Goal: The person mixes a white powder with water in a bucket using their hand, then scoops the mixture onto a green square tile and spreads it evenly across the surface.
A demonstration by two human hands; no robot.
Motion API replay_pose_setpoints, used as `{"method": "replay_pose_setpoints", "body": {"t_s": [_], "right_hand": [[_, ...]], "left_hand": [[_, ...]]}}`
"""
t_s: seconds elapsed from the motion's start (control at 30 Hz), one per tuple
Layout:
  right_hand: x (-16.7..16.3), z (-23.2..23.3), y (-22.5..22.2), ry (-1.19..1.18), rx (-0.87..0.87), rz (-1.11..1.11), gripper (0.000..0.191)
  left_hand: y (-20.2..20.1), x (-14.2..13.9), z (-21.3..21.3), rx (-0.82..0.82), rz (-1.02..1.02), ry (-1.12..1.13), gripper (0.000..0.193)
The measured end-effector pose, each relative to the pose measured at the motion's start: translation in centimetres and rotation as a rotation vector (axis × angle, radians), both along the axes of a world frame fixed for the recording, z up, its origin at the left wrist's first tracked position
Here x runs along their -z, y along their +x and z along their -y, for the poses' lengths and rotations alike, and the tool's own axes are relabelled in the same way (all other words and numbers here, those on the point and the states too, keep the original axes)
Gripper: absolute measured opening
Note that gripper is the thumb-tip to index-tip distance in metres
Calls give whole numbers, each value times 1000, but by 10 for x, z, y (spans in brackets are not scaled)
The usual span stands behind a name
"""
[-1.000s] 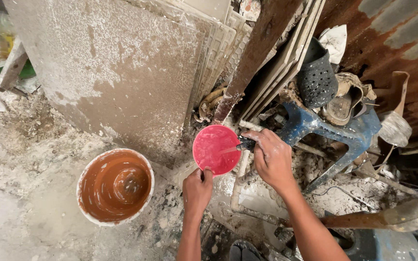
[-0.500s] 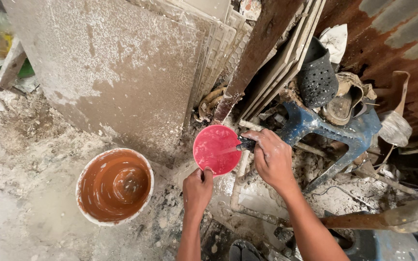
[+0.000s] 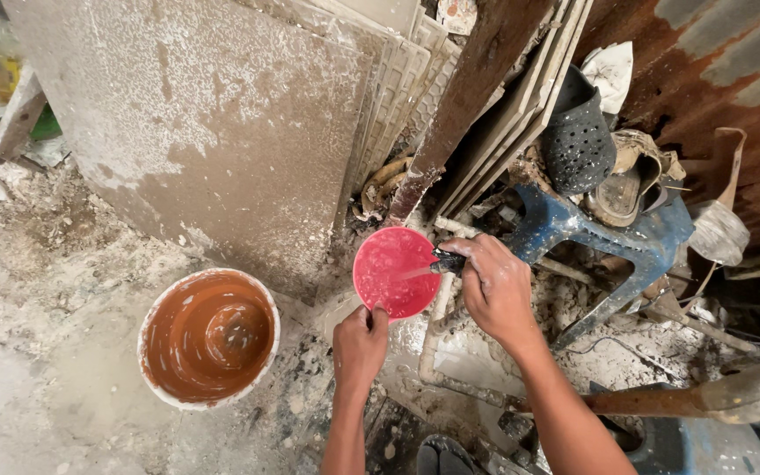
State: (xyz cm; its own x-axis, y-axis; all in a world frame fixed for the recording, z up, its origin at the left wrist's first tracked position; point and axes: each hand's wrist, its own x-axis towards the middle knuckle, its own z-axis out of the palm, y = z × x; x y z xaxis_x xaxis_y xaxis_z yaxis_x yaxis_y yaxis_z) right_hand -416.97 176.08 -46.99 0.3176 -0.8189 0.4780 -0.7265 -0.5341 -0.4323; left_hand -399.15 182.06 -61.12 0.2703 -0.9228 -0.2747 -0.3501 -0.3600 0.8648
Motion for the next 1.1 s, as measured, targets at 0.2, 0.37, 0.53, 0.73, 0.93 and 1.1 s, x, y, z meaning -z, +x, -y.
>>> {"method": "replay_pose_setpoints", "body": {"t_s": [0.2, 0.37, 0.53, 0.73, 0.93, 1.1], "right_hand": [[0, 0, -1, -15, -16, 33, 40], [3, 1, -1, 5, 8, 27, 39], [5, 0, -1, 11, -19, 24, 40], [9, 2, -8, 37, -86, 70, 40], [23, 3, -20, 188, -200, 253, 35], [37, 6, -33, 282, -256, 377, 28]], "left_hand": [[-1, 1, 2, 37, 16, 30, 39], [-2, 10, 2, 53, -33, 80, 40], [0, 8, -1, 28, 4, 31, 42], [1, 0, -1, 17, 3, 10, 40], [1, 5, -1, 36, -35, 22, 40], [2, 11, 1, 22, -22, -36, 39]]}}
